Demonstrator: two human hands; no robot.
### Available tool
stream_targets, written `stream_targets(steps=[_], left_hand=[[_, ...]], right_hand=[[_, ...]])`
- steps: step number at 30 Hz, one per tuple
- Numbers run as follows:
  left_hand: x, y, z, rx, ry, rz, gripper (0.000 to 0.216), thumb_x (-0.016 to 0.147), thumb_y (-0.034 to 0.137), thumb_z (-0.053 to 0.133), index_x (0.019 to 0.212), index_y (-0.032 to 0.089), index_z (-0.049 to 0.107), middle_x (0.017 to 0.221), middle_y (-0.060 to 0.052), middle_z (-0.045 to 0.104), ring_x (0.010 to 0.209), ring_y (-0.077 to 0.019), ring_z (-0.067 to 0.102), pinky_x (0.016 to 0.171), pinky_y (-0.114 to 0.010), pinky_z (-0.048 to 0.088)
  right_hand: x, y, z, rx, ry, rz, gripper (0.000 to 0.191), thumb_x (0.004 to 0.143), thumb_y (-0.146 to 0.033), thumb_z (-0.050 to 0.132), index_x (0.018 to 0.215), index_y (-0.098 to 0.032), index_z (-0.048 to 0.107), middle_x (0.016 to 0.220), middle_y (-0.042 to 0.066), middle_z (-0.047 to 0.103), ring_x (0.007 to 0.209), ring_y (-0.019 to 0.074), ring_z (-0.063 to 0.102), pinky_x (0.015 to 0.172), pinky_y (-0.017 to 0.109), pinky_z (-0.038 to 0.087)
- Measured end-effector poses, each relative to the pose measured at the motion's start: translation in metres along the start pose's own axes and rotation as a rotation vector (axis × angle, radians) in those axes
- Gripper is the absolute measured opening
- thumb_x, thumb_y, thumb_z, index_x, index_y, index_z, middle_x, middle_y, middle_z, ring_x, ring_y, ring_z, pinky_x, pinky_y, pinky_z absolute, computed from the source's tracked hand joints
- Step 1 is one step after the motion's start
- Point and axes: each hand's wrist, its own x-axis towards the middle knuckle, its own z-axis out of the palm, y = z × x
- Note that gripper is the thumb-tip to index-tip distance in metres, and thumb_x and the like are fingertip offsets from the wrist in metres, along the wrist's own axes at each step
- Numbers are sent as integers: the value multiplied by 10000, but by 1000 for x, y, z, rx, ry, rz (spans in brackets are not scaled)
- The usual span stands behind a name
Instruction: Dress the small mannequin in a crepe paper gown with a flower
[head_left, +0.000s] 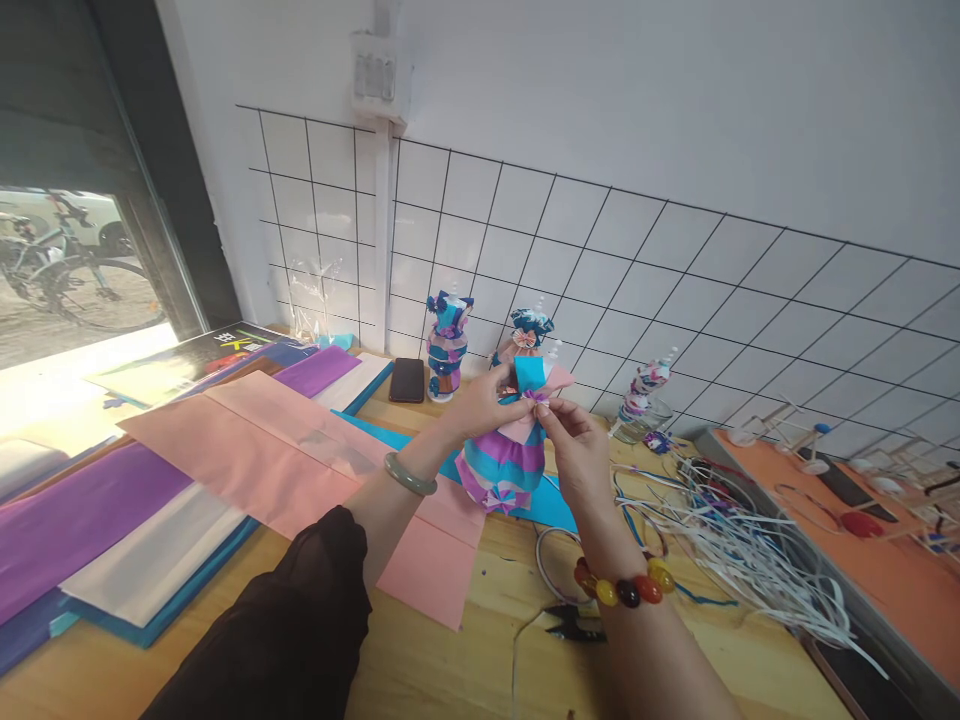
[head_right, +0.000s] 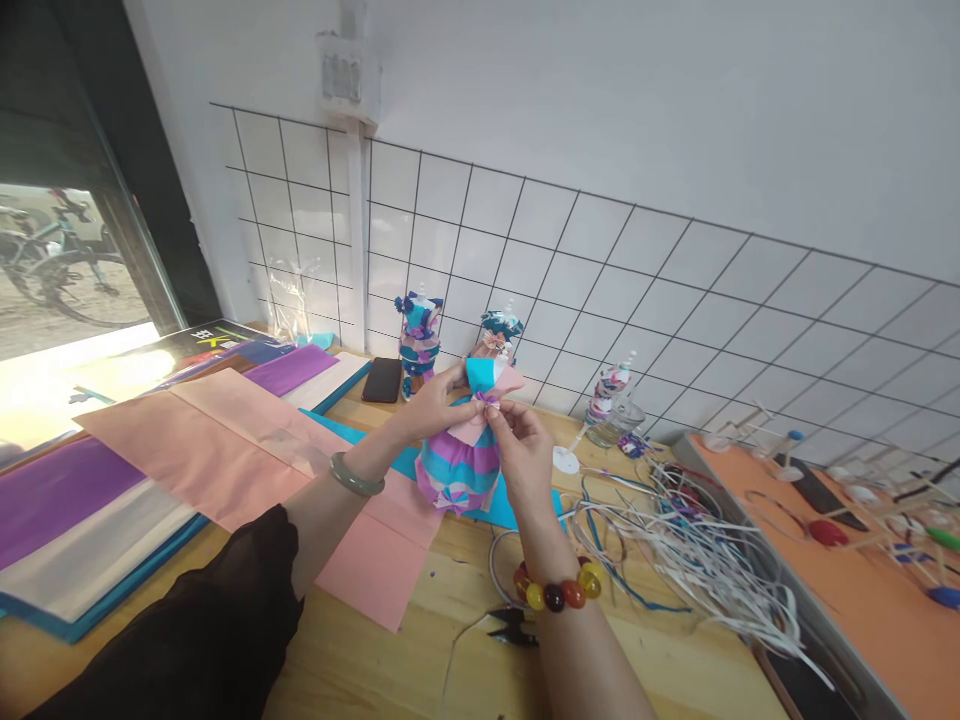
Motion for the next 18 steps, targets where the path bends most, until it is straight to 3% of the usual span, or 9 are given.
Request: stream_targets(steps=[9, 18], left_hand=[[1, -3, -4, -6, -75, 27, 416, 790, 327, 589, 1176, 184, 528, 1189, -78, 578, 1117, -233, 526, 980, -384, 401], [2, -4, -2, -7, -44, 21, 430, 773, 302, 600, 1181, 185, 539, 1160, -80, 592, 1111, -250, 525, 985, -404, 397]], right_hand=[[1, 0, -1, 0, 25, 26, 257, 625, -373, 764, 798, -210, 665, 803, 27, 676, 772, 178, 617, 731, 337, 489], [1, 1, -1, -40, 24, 16, 263, 640, -396, 747, 807, -216, 653, 817, 31, 676, 789, 186, 622, 731, 344, 495]])
